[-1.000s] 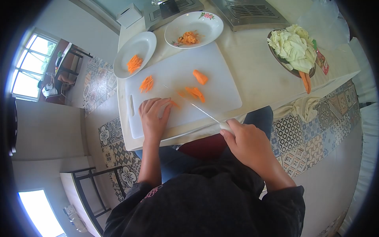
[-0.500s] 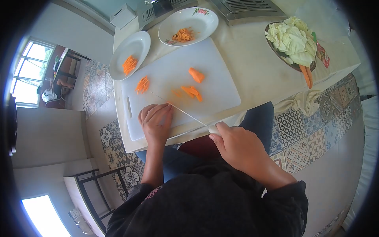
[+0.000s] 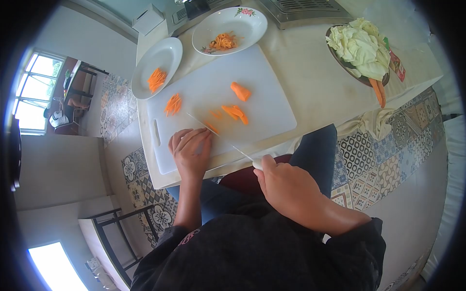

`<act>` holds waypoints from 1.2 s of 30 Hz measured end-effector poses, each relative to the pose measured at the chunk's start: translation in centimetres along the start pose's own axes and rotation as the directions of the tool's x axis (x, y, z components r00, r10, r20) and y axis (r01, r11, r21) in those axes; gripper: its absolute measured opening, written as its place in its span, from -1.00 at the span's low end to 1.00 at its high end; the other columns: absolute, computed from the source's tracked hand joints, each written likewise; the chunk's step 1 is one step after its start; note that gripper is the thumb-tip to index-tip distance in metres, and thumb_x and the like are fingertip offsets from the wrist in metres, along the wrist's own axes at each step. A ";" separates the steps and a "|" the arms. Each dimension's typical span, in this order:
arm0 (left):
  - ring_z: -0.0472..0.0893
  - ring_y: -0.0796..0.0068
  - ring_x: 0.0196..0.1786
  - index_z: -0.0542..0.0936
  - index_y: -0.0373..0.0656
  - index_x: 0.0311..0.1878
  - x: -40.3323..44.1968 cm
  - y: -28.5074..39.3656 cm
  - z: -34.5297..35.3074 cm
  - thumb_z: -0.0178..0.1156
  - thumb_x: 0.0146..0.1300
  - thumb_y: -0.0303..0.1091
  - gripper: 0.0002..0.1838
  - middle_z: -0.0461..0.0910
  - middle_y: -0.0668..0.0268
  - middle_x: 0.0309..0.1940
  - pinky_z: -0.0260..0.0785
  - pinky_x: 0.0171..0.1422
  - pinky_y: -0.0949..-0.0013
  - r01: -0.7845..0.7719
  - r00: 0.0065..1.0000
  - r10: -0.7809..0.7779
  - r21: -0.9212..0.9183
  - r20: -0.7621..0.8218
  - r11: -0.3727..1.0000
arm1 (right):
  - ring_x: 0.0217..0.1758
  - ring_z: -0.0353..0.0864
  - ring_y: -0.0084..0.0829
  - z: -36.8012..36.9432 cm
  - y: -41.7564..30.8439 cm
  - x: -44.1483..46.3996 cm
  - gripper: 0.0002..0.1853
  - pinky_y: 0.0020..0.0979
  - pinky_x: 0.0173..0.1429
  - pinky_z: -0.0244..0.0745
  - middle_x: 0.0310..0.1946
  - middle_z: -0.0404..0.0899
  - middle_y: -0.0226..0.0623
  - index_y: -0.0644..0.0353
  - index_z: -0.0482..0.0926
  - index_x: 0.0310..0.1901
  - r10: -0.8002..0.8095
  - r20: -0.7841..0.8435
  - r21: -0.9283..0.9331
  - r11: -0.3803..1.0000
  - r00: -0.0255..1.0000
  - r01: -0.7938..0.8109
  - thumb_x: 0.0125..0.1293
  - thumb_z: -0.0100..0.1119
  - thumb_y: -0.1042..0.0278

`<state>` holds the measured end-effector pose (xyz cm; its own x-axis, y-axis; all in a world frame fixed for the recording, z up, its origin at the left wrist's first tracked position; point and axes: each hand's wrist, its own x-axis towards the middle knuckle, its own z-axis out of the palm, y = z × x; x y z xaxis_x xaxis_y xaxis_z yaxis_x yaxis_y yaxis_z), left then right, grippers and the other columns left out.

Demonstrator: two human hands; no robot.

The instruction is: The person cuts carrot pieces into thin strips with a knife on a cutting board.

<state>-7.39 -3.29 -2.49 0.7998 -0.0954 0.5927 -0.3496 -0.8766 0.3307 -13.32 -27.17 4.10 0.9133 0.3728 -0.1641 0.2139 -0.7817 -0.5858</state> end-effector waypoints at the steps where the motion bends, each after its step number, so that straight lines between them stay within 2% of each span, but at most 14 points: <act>1: 0.63 0.36 -0.05 0.78 -0.06 -0.29 0.0 0.0 0.0 0.48 -0.02 -0.48 -0.82 0.76 0.46 -0.22 0.32 0.23 0.22 0.003 1.000 -0.003 -0.003 -0.001 1.000 | -0.60 0.58 0.03 0.0 0.0 0.1 -0.73 -0.03 -0.52 0.47 -0.67 0.54 -0.06 0.29 0.38 -0.21 -0.016 -0.018 0.002 1.000 1.000 0.016 0.53 0.01 0.22; 6: 0.63 0.33 -0.05 0.77 -0.06 -0.26 0.0 -0.2 0.0 0.48 -0.01 -0.48 -0.80 0.76 0.45 -0.20 0.30 0.25 0.22 0.014 1.000 -0.014 -0.021 0.008 1.000 | -0.59 0.58 0.03 0.0 0.3 0.1 -0.73 -0.02 -0.50 0.48 -0.66 0.54 -0.06 0.29 0.37 -0.23 -0.047 -0.080 0.045 0.998 0.996 0.050 0.53 0.01 0.23; 11: 0.61 0.30 0.03 0.75 -0.03 -0.13 0.0 -0.1 -0.1 0.46 0.03 -0.46 -0.72 0.74 0.43 -0.10 0.27 0.30 0.21 0.033 0.998 -0.032 -0.017 0.050 0.999 | -0.50 0.62 0.07 -1.5 -0.3 0.2 -0.73 0.01 -0.42 0.50 -0.61 0.57 -0.02 0.30 0.36 -0.23 0.035 -0.038 0.060 0.998 0.999 -0.033 0.53 0.01 0.24; 14: 0.57 0.27 0.15 0.72 0.00 -0.04 -0.1 -0.2 0.0 0.41 0.10 -0.43 -0.69 0.71 0.45 -0.02 0.23 0.38 0.11 -0.015 0.995 0.015 0.000 0.098 1.000 | -0.46 0.63 0.09 -1.8 -0.3 0.1 -0.73 0.03 -0.38 0.50 -0.56 0.59 0.01 0.31 0.36 -0.23 0.057 -0.024 0.077 0.996 0.998 -0.055 0.53 0.00 0.25; 20: 0.54 0.25 0.20 0.71 0.01 0.01 0.6 0.0 -0.4 0.39 0.14 -0.40 -0.68 0.68 0.44 0.04 0.20 0.40 0.07 -0.048 0.982 0.042 0.026 0.184 0.999 | -0.44 0.64 0.09 -1.8 0.0 -0.2 -0.73 0.04 -0.36 0.50 -0.52 0.61 0.03 0.32 0.36 -0.23 0.074 -0.026 0.093 0.993 0.997 -0.071 0.53 0.01 0.24; 23: 0.57 0.25 0.15 0.73 0.00 -0.05 0.7 0.4 -0.1 0.44 0.04 -0.43 -0.66 0.71 0.40 -0.01 0.22 0.38 0.16 0.036 0.994 -0.035 -0.009 0.101 0.999 | -0.44 0.64 0.09 -1.8 -0.1 -0.3 -0.73 0.03 -0.36 0.51 -0.52 0.61 0.02 0.32 0.37 -0.24 0.069 -0.029 0.079 0.995 0.997 -0.067 0.53 0.01 0.25; 29: 0.56 0.31 0.10 0.72 -0.03 -0.10 0.6 0.6 0.5 0.45 0.10 -0.33 -0.74 0.72 0.45 -0.07 0.16 0.38 0.16 0.135 0.990 -0.137 0.053 0.029 0.989 | -0.46 0.64 0.07 -1.9 -0.3 -0.3 -0.73 0.01 -0.39 0.51 -0.55 0.60 0.00 0.31 0.38 -0.24 0.045 -0.032 0.038 0.998 0.998 -0.044 0.53 0.01 0.24; 36: 0.60 0.35 0.04 0.78 0.00 -0.26 0.6 0.5 1.1 0.46 0.12 -0.29 -0.88 0.77 0.52 -0.18 0.13 0.40 0.07 0.141 0.990 -0.141 0.042 0.000 0.989 | -0.49 0.64 0.04 -1.5 0.2 -0.1 -0.73 -0.03 -0.43 0.53 -0.59 0.58 -0.03 0.29 0.39 -0.23 -0.020 -0.062 -0.003 1.000 0.998 0.020 0.53 0.01 0.22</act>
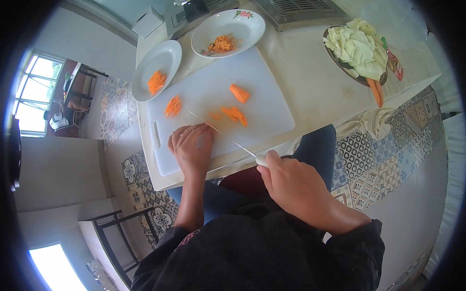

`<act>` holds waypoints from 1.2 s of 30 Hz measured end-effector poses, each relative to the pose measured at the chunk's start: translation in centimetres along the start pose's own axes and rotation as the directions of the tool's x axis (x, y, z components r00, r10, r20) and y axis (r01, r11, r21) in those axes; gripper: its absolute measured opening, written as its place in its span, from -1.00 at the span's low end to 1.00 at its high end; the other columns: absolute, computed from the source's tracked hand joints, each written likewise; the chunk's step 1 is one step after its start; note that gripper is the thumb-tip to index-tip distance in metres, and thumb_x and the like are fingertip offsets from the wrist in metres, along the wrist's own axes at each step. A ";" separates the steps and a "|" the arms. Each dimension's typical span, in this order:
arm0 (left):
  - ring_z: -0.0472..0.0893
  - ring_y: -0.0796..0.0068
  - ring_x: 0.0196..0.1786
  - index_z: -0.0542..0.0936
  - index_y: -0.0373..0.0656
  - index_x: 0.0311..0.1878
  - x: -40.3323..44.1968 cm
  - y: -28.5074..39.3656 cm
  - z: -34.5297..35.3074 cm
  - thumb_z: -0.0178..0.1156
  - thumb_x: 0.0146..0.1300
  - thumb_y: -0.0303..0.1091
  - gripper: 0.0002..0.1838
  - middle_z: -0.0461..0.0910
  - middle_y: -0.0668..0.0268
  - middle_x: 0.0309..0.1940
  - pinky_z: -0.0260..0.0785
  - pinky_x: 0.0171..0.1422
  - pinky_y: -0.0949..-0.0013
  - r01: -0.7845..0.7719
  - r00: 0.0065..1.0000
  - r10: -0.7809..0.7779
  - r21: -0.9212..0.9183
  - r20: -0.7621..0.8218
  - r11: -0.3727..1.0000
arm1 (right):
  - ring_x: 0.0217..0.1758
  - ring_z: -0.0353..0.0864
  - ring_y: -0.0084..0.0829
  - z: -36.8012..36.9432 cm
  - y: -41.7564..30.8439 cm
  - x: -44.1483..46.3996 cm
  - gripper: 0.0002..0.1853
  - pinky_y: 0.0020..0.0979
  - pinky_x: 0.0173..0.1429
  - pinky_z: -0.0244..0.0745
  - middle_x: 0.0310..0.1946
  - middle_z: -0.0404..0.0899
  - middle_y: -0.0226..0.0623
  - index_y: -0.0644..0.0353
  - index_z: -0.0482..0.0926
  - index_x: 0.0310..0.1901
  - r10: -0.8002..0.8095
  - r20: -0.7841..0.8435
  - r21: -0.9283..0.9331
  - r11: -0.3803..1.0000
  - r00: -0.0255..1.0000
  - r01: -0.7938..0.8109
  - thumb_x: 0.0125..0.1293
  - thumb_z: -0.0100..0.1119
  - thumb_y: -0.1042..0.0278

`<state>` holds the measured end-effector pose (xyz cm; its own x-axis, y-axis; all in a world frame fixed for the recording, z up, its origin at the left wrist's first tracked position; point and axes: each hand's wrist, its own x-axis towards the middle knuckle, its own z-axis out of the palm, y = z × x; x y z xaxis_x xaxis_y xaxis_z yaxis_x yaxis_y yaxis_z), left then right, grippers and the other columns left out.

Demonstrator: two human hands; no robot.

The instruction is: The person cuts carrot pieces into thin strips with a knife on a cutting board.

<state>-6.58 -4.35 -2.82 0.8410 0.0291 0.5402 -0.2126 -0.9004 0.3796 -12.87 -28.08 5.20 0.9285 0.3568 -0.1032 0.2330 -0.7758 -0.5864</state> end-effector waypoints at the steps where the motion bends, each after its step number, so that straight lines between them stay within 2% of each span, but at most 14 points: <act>1: 0.60 0.36 0.04 0.78 0.01 -0.26 0.0 0.0 0.0 0.46 0.12 -0.28 -0.88 0.77 0.53 -0.19 0.13 0.41 0.06 0.004 1.000 -0.004 0.001 0.000 1.000 | -0.50 0.64 0.04 0.0 0.0 0.0 -0.73 -0.03 -0.43 0.53 -0.59 0.58 -0.04 0.29 0.39 -0.23 0.007 0.008 -0.001 1.000 1.000 -0.007 0.53 0.01 0.22; 14: 0.59 0.38 0.05 0.80 0.06 -0.28 -0.1 0.0 0.1 0.47 0.12 -0.26 -0.90 0.77 0.58 -0.22 0.11 0.42 0.06 0.021 1.000 -0.021 0.022 -0.007 1.000 | -0.57 0.63 0.01 0.4 -0.2 0.4 -0.73 -0.06 -0.50 0.54 -0.67 0.55 -0.06 0.29 0.38 -0.22 0.044 0.069 -0.075 0.996 0.997 -0.039 0.52 0.01 0.22; 17: 0.60 0.35 0.05 0.76 -0.02 -0.10 0.1 0.0 -0.1 0.48 -0.01 -0.43 -0.67 0.75 0.46 -0.05 0.20 0.35 0.16 0.006 1.000 -0.006 0.011 0.001 1.000 | -0.58 0.64 0.00 0.1 -0.4 0.5 -0.72 -0.06 -0.51 0.54 -0.68 0.55 -0.06 0.30 0.37 -0.21 0.071 0.112 -0.068 0.996 0.991 -0.064 0.53 0.00 0.21; 20: 0.52 0.20 0.30 0.62 0.05 0.23 0.7 0.7 -0.4 0.43 0.09 -0.41 -0.43 0.60 0.40 0.27 0.13 0.47 0.02 0.145 0.989 -0.148 -0.102 -0.020 0.984 | -0.58 0.64 0.00 -0.1 -0.5 0.6 -0.72 -0.05 -0.51 0.54 -0.68 0.55 -0.07 0.31 0.37 -0.19 0.093 0.143 -0.078 0.994 0.985 -0.082 0.53 -0.01 0.21; 23: 0.31 0.10 0.53 0.45 0.16 0.44 0.8 -0.1 -0.6 0.35 0.21 -0.36 -0.32 0.41 0.40 0.47 -0.07 0.60 -0.14 -0.054 0.975 0.027 0.119 0.218 0.991 | -0.58 0.63 0.00 0.0 -0.5 0.7 -0.71 -0.05 -0.52 0.53 -0.68 0.55 -0.07 0.32 0.37 -0.18 0.096 0.157 -0.071 0.994 0.983 -0.086 0.54 -0.02 0.20; 26: 0.16 0.12 0.62 0.43 0.23 0.48 1.3 -0.5 -1.3 0.30 0.29 -0.31 -0.34 0.37 0.43 0.50 -0.27 0.65 -0.23 -0.004 0.939 -0.012 0.046 0.343 0.999 | -0.59 0.63 0.00 -0.1 -0.6 0.9 -0.71 -0.06 -0.52 0.53 -0.68 0.55 -0.07 0.32 0.36 -0.17 0.105 0.181 -0.088 0.992 0.978 -0.090 0.55 -0.03 0.20; 29: 0.12 0.12 0.64 0.42 0.19 0.48 1.7 -0.8 -1.6 0.31 0.28 -0.30 -0.33 0.37 0.41 0.50 -0.29 0.65 -0.26 0.021 0.906 -0.022 0.008 0.422 1.000 | -0.60 0.62 -0.02 0.0 -0.6 1.1 -0.71 -0.07 -0.54 0.52 -0.68 0.55 -0.08 0.32 0.35 -0.17 0.103 0.195 -0.089 0.992 0.975 -0.087 0.55 -0.04 0.20; 32: 0.15 0.14 0.62 0.37 0.22 0.51 1.9 -1.2 -1.7 0.30 0.31 -0.20 -0.32 0.35 0.45 0.51 -0.27 0.64 -0.27 0.009 0.907 -0.016 0.017 0.420 1.000 | -0.60 0.63 -0.02 0.9 -0.4 1.4 -0.72 -0.08 -0.55 0.52 -0.68 0.55 -0.09 0.30 0.34 -0.19 0.094 0.177 -0.081 0.993 0.980 -0.080 0.55 -0.02 0.20; 36: 0.09 0.12 0.65 0.31 0.18 0.55 1.6 -1.5 -1.4 0.34 0.26 -0.18 -0.23 0.28 0.40 0.55 -0.25 0.65 -0.24 -0.001 0.938 -0.017 0.054 0.346 0.999 | -0.60 0.63 -0.01 2.2 -0.9 1.7 -0.72 -0.10 -0.56 0.52 -0.67 0.56 -0.08 0.28 0.33 -0.21 0.067 0.085 -0.119 0.991 0.994 -0.056 0.54 0.01 0.20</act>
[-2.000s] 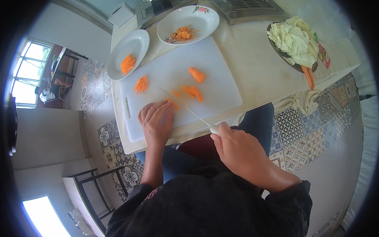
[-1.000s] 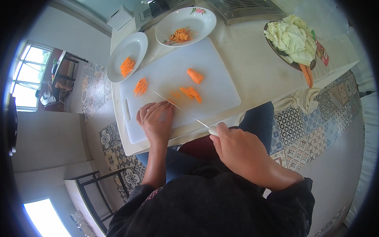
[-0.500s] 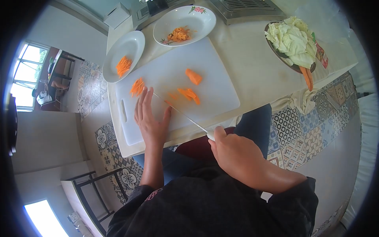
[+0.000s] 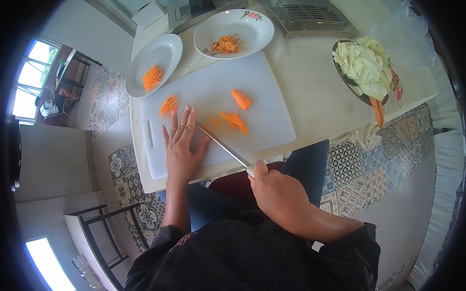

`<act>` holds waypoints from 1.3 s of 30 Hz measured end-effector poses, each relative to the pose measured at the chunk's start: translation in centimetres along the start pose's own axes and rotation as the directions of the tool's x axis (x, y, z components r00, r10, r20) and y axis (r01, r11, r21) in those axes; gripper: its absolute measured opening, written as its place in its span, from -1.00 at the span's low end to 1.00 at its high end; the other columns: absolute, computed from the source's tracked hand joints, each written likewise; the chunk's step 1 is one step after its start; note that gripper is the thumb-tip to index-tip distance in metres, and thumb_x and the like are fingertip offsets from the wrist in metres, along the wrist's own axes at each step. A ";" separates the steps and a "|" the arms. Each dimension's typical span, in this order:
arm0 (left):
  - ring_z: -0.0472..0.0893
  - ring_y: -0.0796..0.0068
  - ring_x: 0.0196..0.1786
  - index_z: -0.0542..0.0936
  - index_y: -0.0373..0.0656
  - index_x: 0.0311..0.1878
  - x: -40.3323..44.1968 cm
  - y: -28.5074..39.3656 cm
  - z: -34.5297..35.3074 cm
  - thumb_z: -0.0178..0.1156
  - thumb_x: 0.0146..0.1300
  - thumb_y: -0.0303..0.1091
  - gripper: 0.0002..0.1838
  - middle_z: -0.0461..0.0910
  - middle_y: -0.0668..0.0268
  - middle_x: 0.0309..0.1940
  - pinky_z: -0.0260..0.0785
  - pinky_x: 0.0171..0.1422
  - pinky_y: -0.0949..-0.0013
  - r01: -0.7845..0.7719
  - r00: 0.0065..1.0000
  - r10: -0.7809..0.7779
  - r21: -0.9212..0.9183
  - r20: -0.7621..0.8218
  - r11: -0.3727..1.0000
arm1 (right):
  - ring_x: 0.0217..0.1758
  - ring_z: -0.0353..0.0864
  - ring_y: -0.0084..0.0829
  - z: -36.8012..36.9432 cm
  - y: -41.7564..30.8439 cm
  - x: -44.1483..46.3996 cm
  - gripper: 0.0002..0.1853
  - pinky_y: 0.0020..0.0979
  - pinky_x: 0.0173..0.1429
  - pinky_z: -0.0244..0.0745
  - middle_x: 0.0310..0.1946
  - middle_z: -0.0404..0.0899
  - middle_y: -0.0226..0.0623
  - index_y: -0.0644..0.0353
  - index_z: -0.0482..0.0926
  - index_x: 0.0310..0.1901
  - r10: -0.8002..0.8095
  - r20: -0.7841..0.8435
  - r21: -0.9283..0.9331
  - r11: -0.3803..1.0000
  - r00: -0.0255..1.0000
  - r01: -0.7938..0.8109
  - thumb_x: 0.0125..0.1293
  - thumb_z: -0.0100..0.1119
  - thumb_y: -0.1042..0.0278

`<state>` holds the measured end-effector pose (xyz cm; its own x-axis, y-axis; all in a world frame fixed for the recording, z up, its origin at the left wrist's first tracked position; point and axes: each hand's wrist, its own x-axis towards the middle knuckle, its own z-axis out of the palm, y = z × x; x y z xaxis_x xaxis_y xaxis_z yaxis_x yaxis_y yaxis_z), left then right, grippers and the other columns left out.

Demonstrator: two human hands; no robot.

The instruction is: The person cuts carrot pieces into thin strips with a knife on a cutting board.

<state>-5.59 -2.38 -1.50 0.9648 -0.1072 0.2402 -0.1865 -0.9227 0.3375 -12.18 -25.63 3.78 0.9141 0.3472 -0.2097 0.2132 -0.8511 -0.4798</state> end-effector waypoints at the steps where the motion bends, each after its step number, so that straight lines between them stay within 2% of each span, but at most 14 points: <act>1: 0.07 0.12 0.65 0.29 0.16 0.56 -0.1 0.0 0.1 0.35 0.24 -0.18 -0.20 0.26 0.38 0.56 -0.25 0.66 -0.23 -0.002 1.000 0.002 0.005 -0.019 1.000 | -0.60 0.63 -0.01 0.1 -0.1 0.0 -0.72 -0.10 -0.55 0.53 -0.67 0.56 -0.07 0.27 0.34 -0.21 0.001 -0.014 -0.008 1.000 1.000 -0.001 0.53 0.02 0.20; 2: 0.06 0.11 0.65 0.28 0.13 0.57 -0.3 0.0 0.1 0.35 0.23 -0.19 -0.18 0.24 0.35 0.57 -0.25 0.66 -0.21 0.000 0.999 0.001 0.008 -0.037 1.000 | -0.60 0.63 -0.01 0.1 -0.3 0.0 -0.72 -0.10 -0.55 0.53 -0.66 0.56 -0.07 0.27 0.34 -0.21 0.002 -0.024 -0.017 1.000 1.000 -0.002 0.53 0.02 0.20; 5: 0.18 0.07 0.61 0.38 0.03 0.49 -0.5 0.0 0.1 0.38 0.17 -0.27 -0.23 0.35 0.29 0.50 -0.15 0.65 -0.16 0.004 0.986 -0.018 -0.089 -0.163 0.996 | -0.56 0.63 0.04 -0.6 -0.1 0.0 -0.71 -0.04 -0.49 0.53 -0.64 0.57 -0.02 0.27 0.34 -0.22 0.001 -0.005 0.017 1.000 1.000 -0.001 0.53 0.02 0.19; 8: 0.39 0.10 0.46 0.54 -0.07 0.30 -1.0 -0.7 0.4 0.37 0.14 -0.36 -0.41 0.53 0.29 0.33 0.04 0.57 -0.09 0.002 0.964 -0.036 -0.128 -0.264 0.992 | -0.47 0.62 0.16 -0.9 0.8 -0.1 -0.69 0.07 -0.39 0.49 -0.59 0.58 0.09 0.31 0.34 -0.21 0.018 0.040 0.161 0.987 0.999 -0.024 0.54 0.00 0.18; 11: 0.51 0.18 0.29 0.63 -0.05 0.11 -1.4 -1.2 0.4 0.37 0.13 -0.40 -0.58 0.63 0.34 0.17 0.17 0.48 -0.02 -0.055 0.966 0.001 -0.203 -0.260 0.978 | -0.38 0.60 0.26 -1.1 1.5 -0.2 -0.67 0.14 -0.30 0.42 -0.52 0.59 0.19 0.35 0.35 -0.19 0.046 0.095 0.302 0.951 0.994 -0.072 0.55 -0.01 0.16; 14: 0.53 0.21 0.23 0.67 -0.02 0.07 -2.0 -0.5 0.2 0.35 0.17 -0.39 -0.64 0.65 0.37 0.12 0.21 0.44 0.00 -0.169 0.970 0.138 -0.146 -0.198 0.975 | -0.32 0.58 0.30 -1.0 1.8 -0.5 -0.66 0.15 -0.25 0.39 -0.48 0.59 0.23 0.36 0.36 -0.16 0.069 0.108 0.349 0.931 0.992 -0.103 0.55 -0.02 0.15; 19: 0.50 0.23 0.30 0.62 0.01 0.15 -2.7 0.6 0.3 0.31 0.23 -0.33 -0.61 0.62 0.42 0.18 0.18 0.48 -0.04 -0.137 0.970 0.120 -0.067 -0.209 0.988 | -0.28 0.62 0.23 -1.0 1.2 -0.9 -0.66 0.11 -0.20 0.46 -0.44 0.63 0.16 0.32 0.44 -0.13 0.090 0.069 0.238 0.966 0.994 -0.104 0.52 0.03 0.12; 23: 0.47 0.25 0.35 0.59 0.00 0.18 -2.8 0.7 0.5 0.28 0.26 -0.31 -0.60 0.59 0.41 0.21 0.14 0.50 -0.07 -0.110 0.978 0.102 -0.035 -0.180 0.993 | -0.23 0.68 0.10 -0.7 1.2 -1.1 -0.67 0.00 -0.18 0.52 -0.34 0.69 0.01 0.20 0.53 0.01 0.048 -0.083 0.219 0.975 0.995 -0.028 0.46 0.12 0.10; 25: 0.47 0.25 0.35 0.60 -0.01 0.17 -3.0 0.8 0.6 0.28 0.26 -0.32 -0.61 0.59 0.40 0.20 0.13 0.51 -0.08 -0.098 0.978 0.089 -0.042 -0.188 0.994 | -0.21 0.70 0.04 -0.5 1.2 -1.3 -0.65 -0.04 -0.16 0.54 -0.30 0.71 -0.05 0.13 0.57 0.08 0.041 -0.150 0.196 0.981 0.988 -0.011 0.42 0.17 0.10; 31: 0.47 0.25 0.34 0.60 -0.02 0.14 -3.2 0.8 0.5 0.29 0.25 -0.32 -0.63 0.61 0.38 0.16 0.13 0.51 -0.08 -0.090 0.976 0.074 -0.069 -0.206 0.994 | -0.20 0.71 0.02 -0.4 1.8 -1.7 -0.64 -0.09 -0.13 0.56 -0.28 0.72 -0.07 0.11 0.60 0.09 0.048 -0.228 0.262 0.965 0.973 0.014 0.36 0.26 0.13; 35: 0.49 0.23 0.30 0.60 -0.02 0.12 -2.9 1.0 0.3 0.29 0.23 -0.34 -0.63 0.62 0.34 0.12 0.15 0.48 -0.07 -0.097 0.970 0.076 -0.083 -0.232 0.992 | -0.19 0.71 0.02 -0.7 2.1 -1.8 -0.64 -0.11 -0.12 0.57 -0.27 0.72 -0.08 0.09 0.62 0.10 0.092 -0.193 0.314 0.949 0.977 -0.028 0.34 0.28 0.15; 38: 0.48 0.15 0.29 0.60 -0.03 0.12 -2.8 0.8 0.6 0.28 0.22 -0.37 -0.63 0.59 0.29 0.16 0.14 0.48 -0.04 -0.034 0.955 -0.047 -0.268 -0.292 0.963 | -0.17 0.72 -0.01 -0.6 2.4 -1.6 -0.63 -0.12 -0.11 0.57 -0.24 0.73 -0.11 0.07 0.64 0.10 0.061 -0.248 0.267 0.964 0.967 0.008 0.31 0.32 0.15; 39: 0.46 0.11 0.30 0.61 -0.02 0.12 -2.7 0.9 0.4 0.27 0.20 -0.40 -0.63 0.55 0.27 0.20 0.14 0.47 -0.03 -0.040 0.952 -0.039 -0.251 -0.305 0.967 | -0.17 0.72 -0.02 -0.3 2.7 -1.5 -0.62 -0.13 -0.12 0.57 -0.24 0.73 -0.12 0.06 0.64 0.11 0.030 -0.284 0.242 0.969 0.958 0.041 0.30 0.34 0.16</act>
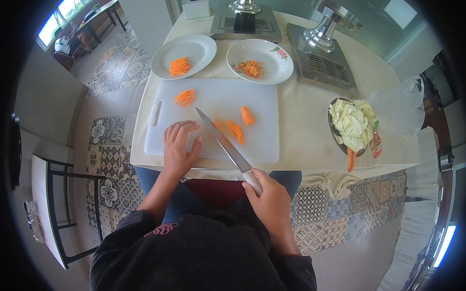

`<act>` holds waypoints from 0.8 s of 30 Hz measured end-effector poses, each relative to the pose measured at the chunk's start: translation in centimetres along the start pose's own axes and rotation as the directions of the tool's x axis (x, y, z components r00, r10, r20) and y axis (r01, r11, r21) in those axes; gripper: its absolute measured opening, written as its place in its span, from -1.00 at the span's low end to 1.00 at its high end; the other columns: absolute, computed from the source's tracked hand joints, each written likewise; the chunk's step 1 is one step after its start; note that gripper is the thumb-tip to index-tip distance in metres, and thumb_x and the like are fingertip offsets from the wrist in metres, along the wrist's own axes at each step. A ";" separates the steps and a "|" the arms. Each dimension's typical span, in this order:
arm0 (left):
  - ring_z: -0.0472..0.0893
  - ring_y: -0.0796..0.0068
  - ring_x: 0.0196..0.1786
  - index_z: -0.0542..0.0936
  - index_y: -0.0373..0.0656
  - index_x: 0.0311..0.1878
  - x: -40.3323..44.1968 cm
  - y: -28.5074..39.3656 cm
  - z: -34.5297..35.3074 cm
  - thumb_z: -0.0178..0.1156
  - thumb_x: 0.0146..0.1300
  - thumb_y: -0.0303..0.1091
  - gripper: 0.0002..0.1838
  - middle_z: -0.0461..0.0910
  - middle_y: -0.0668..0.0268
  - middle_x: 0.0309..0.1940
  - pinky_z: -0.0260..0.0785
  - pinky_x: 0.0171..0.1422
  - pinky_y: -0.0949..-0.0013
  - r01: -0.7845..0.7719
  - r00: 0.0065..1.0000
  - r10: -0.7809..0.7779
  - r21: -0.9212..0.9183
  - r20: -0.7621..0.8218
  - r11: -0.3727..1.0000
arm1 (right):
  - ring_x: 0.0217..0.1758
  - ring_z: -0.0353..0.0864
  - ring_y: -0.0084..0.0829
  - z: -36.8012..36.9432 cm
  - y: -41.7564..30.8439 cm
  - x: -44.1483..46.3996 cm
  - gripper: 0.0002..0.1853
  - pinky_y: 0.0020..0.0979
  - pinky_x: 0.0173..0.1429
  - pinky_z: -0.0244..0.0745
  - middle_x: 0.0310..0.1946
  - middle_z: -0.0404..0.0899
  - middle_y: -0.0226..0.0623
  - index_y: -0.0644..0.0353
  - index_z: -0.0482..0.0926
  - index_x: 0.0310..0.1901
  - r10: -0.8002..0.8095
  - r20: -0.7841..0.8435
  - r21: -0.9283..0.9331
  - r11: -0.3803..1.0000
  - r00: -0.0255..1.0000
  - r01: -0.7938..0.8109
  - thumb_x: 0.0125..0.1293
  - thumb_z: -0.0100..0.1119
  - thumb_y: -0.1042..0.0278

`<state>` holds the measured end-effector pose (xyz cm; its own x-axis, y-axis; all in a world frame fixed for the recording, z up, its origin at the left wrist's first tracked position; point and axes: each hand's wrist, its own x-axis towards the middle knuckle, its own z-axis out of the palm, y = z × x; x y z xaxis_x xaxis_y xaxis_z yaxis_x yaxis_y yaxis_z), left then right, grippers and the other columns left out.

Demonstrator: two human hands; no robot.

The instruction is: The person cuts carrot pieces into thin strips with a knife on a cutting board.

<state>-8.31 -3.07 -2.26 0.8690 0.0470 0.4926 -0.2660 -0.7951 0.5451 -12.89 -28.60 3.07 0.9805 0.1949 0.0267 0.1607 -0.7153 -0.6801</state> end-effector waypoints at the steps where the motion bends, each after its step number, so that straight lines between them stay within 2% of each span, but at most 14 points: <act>1: 0.44 0.07 0.32 0.63 -0.02 0.11 0.5 0.7 -0.6 0.25 0.19 -0.42 -0.63 0.52 0.24 0.25 0.13 0.47 -0.03 -0.012 1.000 0.012 0.016 -0.008 1.000 | -0.17 0.72 -0.03 0.1 0.2 0.0 -0.62 -0.14 -0.12 0.57 -0.24 0.73 -0.13 0.06 0.64 0.11 -0.037 -0.027 -0.014 0.999 0.999 0.037 0.29 0.35 0.16; 7: 0.27 -0.06 0.44 0.69 0.06 0.09 1.8 1.0 -0.7 0.13 0.27 -0.38 -0.65 0.35 0.20 0.42 0.02 0.53 -0.07 -0.094 0.991 0.074 0.198 0.110 0.976 | -0.19 0.71 -0.07 -0.1 0.0 -0.1 -0.58 -0.17 -0.13 0.57 -0.25 0.72 -0.17 0.04 0.66 0.11 -0.069 -0.020 -0.088 0.994 0.997 0.067 0.22 0.41 0.17; 11: 0.24 -0.06 0.47 0.69 0.07 0.14 2.2 0.6 -0.6 0.09 0.31 -0.34 -0.63 0.31 0.21 0.47 -0.04 0.56 -0.08 -0.104 0.982 0.065 0.216 0.180 0.971 | -0.19 0.71 -0.07 -0.3 0.3 -0.4 -0.58 -0.18 -0.12 0.57 -0.24 0.72 -0.17 0.07 0.66 0.10 -0.067 -0.031 -0.047 0.997 0.997 0.065 0.21 0.43 0.19; 14: 0.34 0.00 0.40 0.68 0.07 0.12 3.1 0.1 -1.2 0.16 0.31 -0.28 -0.67 0.42 0.25 0.37 0.01 0.54 -0.14 -0.037 0.997 0.031 0.087 0.065 0.995 | -0.19 0.71 -0.08 -0.9 0.6 -0.3 -0.59 -0.22 -0.11 0.58 -0.22 0.73 -0.15 0.11 0.66 0.08 -0.064 -0.013 0.043 0.997 0.998 0.064 0.21 0.44 0.23; 17: 0.46 0.15 0.31 0.66 0.02 0.15 4.3 -1.7 -2.6 0.27 0.25 -0.33 -0.62 0.54 0.29 0.23 0.13 0.48 0.00 0.016 0.997 -0.026 0.125 0.078 0.992 | -0.25 0.73 -0.16 -2.4 0.8 -0.6 -0.60 -0.29 -0.13 0.57 -0.24 0.73 -0.16 0.15 0.66 0.07 0.032 0.027 0.176 0.984 0.999 -0.036 0.22 0.44 0.26; 20: 0.51 0.25 0.25 0.64 0.03 0.20 5.7 -3.0 -3.5 0.35 0.16 -0.48 -0.51 0.60 0.35 0.15 0.22 0.43 0.12 -0.109 0.955 0.080 0.089 0.285 0.990 | -0.38 0.67 -0.37 -3.6 1.4 -0.7 -0.61 -0.40 -0.21 0.53 -0.36 0.71 -0.21 0.18 0.66 0.08 0.174 0.032 0.227 0.958 0.984 -0.177 0.23 0.44 0.28; 23: 0.50 0.27 0.26 0.65 0.02 0.16 7.1 -2.2 -3.0 0.34 0.14 -0.50 -0.53 0.60 0.38 0.16 0.25 0.42 0.13 -0.275 0.864 0.269 -0.050 0.426 0.960 | -0.47 0.48 -0.59 -4.0 2.4 -0.6 -0.59 -0.50 -0.29 0.43 -0.50 0.61 -0.31 0.18 0.65 0.09 0.254 -0.003 0.214 0.945 0.967 -0.247 0.24 0.44 0.28; 24: 0.51 0.29 0.24 0.66 0.01 0.13 7.4 -2.2 -2.3 0.35 0.14 -0.48 -0.56 0.61 0.40 0.14 0.25 0.42 0.13 -0.310 0.843 0.306 -0.067 0.442 0.948 | -0.47 0.48 -0.59 -3.9 2.5 -0.6 -0.60 -0.50 -0.29 0.43 -0.50 0.61 -0.31 0.18 0.65 0.09 0.255 -0.012 0.223 0.943 0.967 -0.246 0.24 0.44 0.27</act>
<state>-2.22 0.45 1.79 0.8355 -0.4716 0.2820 -0.5493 -0.7282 0.4099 -12.62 -33.18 4.21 0.9903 -0.0017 -0.1388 -0.1147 -0.5727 -0.8117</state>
